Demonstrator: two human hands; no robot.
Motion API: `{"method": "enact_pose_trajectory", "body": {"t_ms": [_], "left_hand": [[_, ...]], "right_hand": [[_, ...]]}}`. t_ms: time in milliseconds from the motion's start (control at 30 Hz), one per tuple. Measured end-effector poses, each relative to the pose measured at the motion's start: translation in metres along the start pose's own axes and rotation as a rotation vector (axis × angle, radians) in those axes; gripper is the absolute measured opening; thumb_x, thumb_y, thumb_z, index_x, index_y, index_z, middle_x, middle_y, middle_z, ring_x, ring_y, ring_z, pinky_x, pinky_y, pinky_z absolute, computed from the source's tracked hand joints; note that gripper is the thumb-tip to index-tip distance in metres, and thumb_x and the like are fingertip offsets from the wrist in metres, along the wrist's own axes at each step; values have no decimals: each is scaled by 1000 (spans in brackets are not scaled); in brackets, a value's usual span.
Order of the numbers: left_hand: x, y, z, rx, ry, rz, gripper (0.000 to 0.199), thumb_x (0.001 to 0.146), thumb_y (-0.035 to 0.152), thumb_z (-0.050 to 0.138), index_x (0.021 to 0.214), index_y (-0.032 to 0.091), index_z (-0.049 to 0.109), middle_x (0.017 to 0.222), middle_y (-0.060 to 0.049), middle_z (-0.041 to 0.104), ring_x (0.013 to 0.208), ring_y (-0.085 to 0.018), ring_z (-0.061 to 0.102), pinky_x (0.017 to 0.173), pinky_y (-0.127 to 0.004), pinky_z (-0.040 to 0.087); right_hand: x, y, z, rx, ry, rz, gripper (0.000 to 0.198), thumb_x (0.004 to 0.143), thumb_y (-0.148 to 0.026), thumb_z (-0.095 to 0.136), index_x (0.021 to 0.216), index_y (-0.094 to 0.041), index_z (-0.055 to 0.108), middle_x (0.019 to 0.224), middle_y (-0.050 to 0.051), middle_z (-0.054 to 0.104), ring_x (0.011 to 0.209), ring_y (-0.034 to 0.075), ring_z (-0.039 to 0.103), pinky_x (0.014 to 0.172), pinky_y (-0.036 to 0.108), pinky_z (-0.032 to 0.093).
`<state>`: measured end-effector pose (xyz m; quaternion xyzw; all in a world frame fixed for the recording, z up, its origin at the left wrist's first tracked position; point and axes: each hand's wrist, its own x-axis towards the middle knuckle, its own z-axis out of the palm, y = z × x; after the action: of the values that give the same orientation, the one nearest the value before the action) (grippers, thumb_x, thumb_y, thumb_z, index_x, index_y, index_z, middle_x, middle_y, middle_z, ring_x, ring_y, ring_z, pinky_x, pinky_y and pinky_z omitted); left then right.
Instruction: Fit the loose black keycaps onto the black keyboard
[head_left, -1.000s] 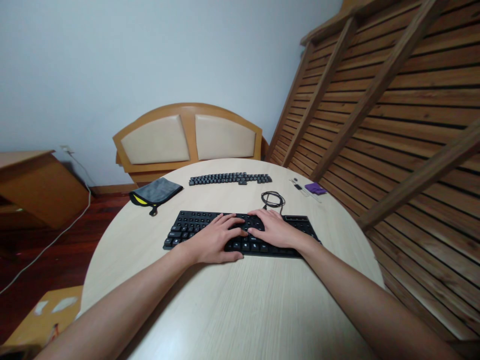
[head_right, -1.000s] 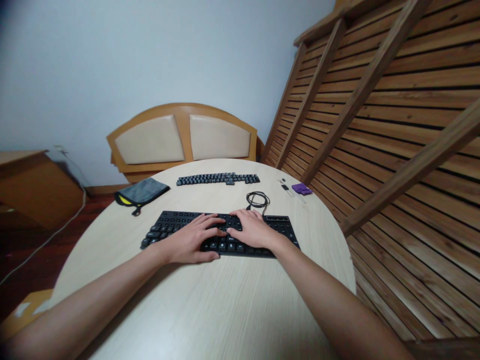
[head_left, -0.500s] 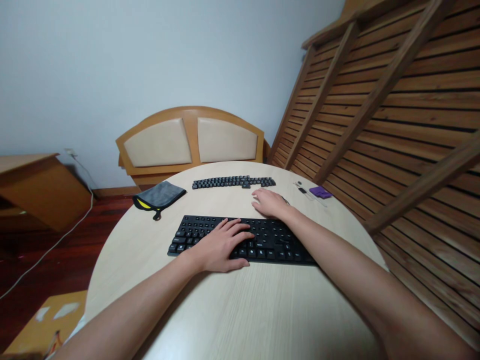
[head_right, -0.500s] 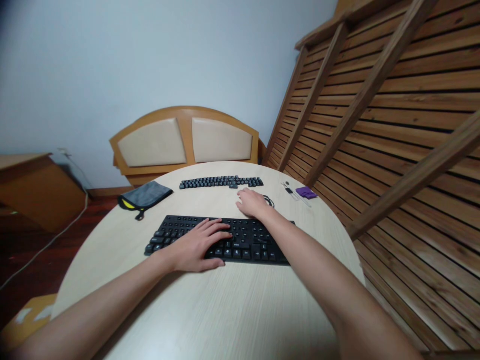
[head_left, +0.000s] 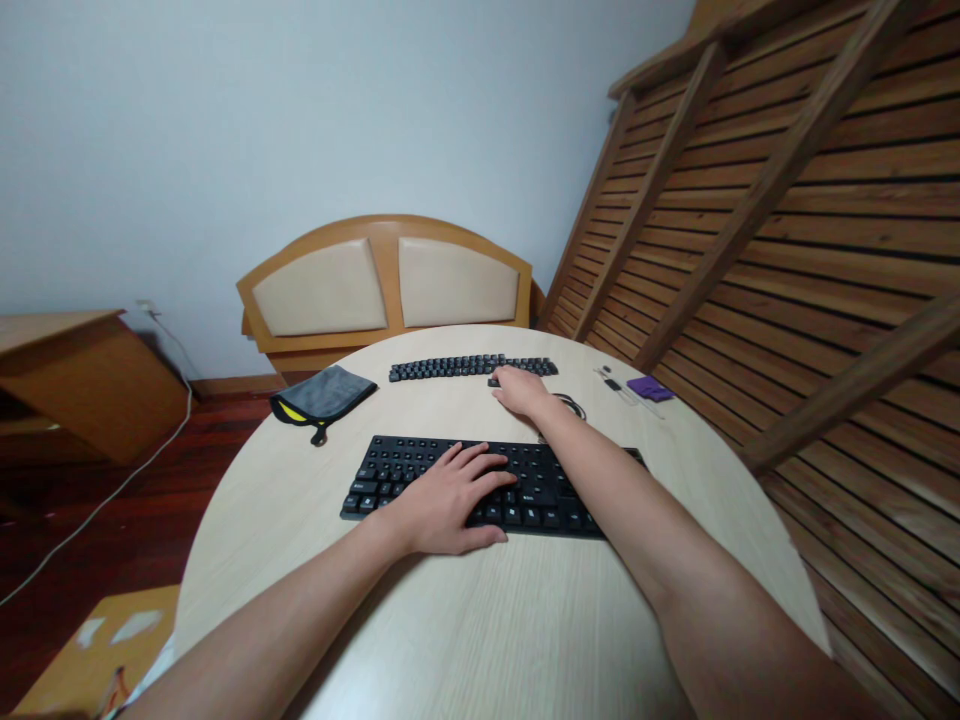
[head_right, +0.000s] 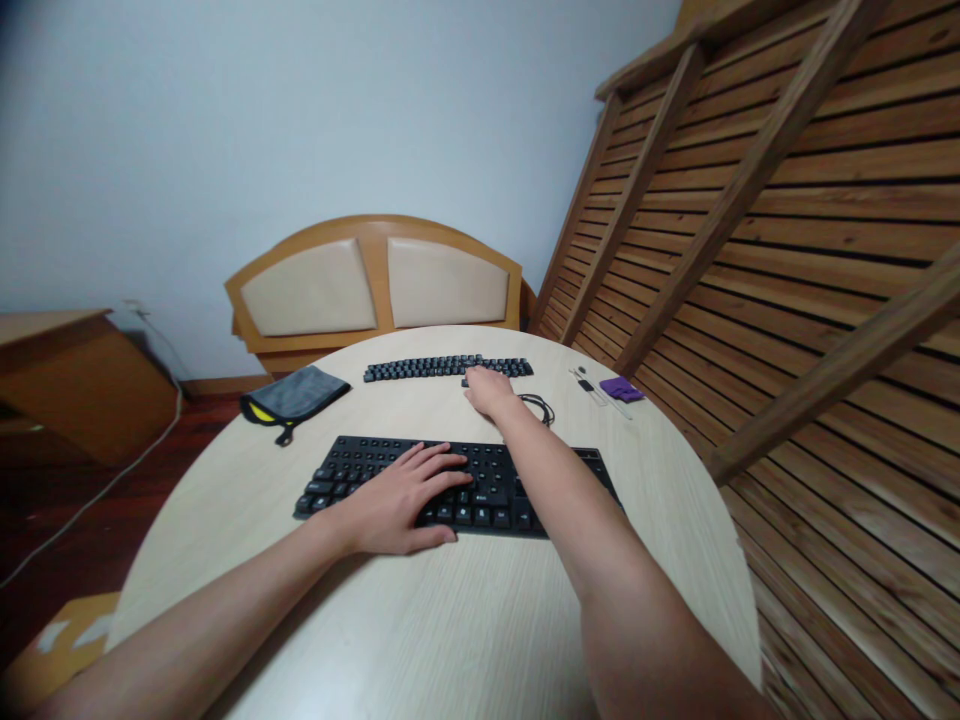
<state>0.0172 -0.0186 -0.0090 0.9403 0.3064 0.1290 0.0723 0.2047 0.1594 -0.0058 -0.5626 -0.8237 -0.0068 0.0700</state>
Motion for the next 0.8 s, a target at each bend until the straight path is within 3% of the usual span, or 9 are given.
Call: {"method": "enact_pose_trajectory", "body": {"t_ms": [200,333,467,567,667,800], "left_hand": [[0,-1,0,-1,0,3,65,86,54,66,142,26,46,151,-10,45,143,-37,34,116,-62,26],[-1,0,0,-11,17,9,65,86,54,66,141,27,47,151,-10,46,143,-37,35,116,-62,25],[-1,1,-2,-4,7,5,66,86,57,64,141,25,47,150,-11,46,143,-37,36,117,-61,25],[0,2,-3,11,3,5,64,87,57,63,140,24,49,150,-12,47,142,-37,36,116,-61,26],[2,4,-2,4,41,-4,57,91,53,59,139,23,49,144,-11,53,140,-34,40,116,-57,30],[7,10,2,14,187,-84,44,99,39,51,138,19,49,132,-11,64,127,-28,56,110,-50,41]], "right_hand": [[-38,-5,-18,31,-23,-83,19,91,-22,60,106,-18,71,114,15,73,109,30,66,91,36,47],[-75,2,-31,121,-5,-136,22,93,-27,59,111,-22,69,112,9,74,104,26,67,86,32,48],[-116,13,-33,554,20,-208,19,93,-24,58,107,-19,69,103,6,74,94,19,68,85,30,50],[-143,19,-32,791,-71,-224,23,93,-29,58,110,-18,69,105,6,74,96,20,68,88,33,51],[-158,19,-35,860,-172,-253,26,93,-34,59,110,-18,70,106,7,73,98,21,67,91,35,51],[-161,15,-39,864,-196,-289,26,93,-34,59,110,-19,71,107,6,73,99,21,67,92,36,50]]}}
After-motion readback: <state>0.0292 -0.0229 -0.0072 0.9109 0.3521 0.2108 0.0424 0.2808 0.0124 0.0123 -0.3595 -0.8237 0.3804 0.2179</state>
